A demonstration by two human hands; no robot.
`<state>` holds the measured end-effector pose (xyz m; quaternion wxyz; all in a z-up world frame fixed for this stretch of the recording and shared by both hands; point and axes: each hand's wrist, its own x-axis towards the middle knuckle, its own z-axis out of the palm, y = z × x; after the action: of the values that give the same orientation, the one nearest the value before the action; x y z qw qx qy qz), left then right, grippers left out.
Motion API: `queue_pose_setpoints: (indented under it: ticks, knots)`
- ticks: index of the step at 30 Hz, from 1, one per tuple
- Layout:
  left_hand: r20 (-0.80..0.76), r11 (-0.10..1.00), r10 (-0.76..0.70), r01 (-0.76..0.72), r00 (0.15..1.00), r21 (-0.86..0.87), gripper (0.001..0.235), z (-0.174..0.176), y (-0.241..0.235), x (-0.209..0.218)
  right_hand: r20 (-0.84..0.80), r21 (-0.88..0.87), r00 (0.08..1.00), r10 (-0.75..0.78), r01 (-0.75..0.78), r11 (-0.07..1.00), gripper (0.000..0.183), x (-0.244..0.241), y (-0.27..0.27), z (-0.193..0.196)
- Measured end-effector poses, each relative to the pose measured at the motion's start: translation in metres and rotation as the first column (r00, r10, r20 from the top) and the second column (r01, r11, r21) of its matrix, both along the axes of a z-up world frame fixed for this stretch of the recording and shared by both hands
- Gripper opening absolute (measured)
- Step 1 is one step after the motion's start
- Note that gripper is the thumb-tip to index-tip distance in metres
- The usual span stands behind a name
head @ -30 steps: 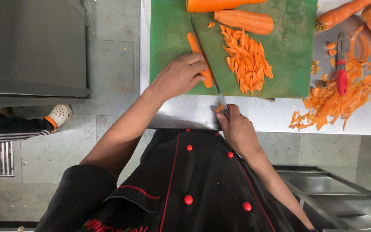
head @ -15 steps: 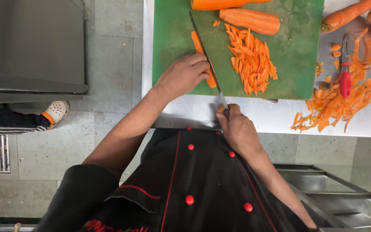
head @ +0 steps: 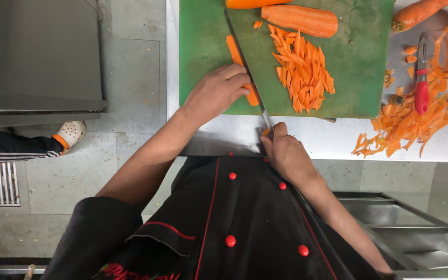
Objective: The person slices a peeled carrot into sticks and then into thin strips on a green cutting board using a knife. The cut pieces accumulate on the board while carrot peels are visible on the counter.
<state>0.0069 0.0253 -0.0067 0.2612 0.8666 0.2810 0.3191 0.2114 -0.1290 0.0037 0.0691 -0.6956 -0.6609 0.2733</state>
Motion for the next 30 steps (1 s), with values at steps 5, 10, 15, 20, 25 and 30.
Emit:
queue_pose_setpoints:
  ticks: [5,10,15,20,25,30]
  knots:
    - [-0.007,1.0,-0.021,0.021,1.0,-0.002,0.022,-0.002,0.004,-0.002,0.024,-0.054,1.0,-0.012,0.013,0.998,0.037,-0.002,0.003,0.025]
    - [-0.03,1.0,-0.02,0.021,0.999,0.015,0.022,-0.008,0.002,-0.003,0.094,-0.139,0.995,-0.022,0.035,0.99,0.039,-0.007,0.003,0.039]
    - [-0.001,0.999,-0.019,0.019,1.0,0.034,0.021,-0.007,0.002,-0.003,0.119,-0.136,0.993,-0.026,0.042,0.99,0.041,-0.011,0.002,0.032]
    - [-0.02,0.999,-0.031,0.031,0.999,0.032,0.024,-0.011,0.003,-0.004,0.131,-0.139,0.99,-0.052,0.07,0.988,0.041,-0.014,0.001,0.009]
    - [-0.004,0.998,-0.051,0.051,0.999,0.034,0.028,-0.009,0.004,-0.006,0.257,-0.003,0.96,0.107,-0.11,0.994,0.037,-0.013,-0.01,-0.003]
    - [0.009,0.998,-0.048,0.048,0.999,0.029,0.028,-0.015,0.006,-0.008,0.229,-0.008,0.971,0.07,-0.07,0.998,0.036,-0.016,-0.009,-0.018]
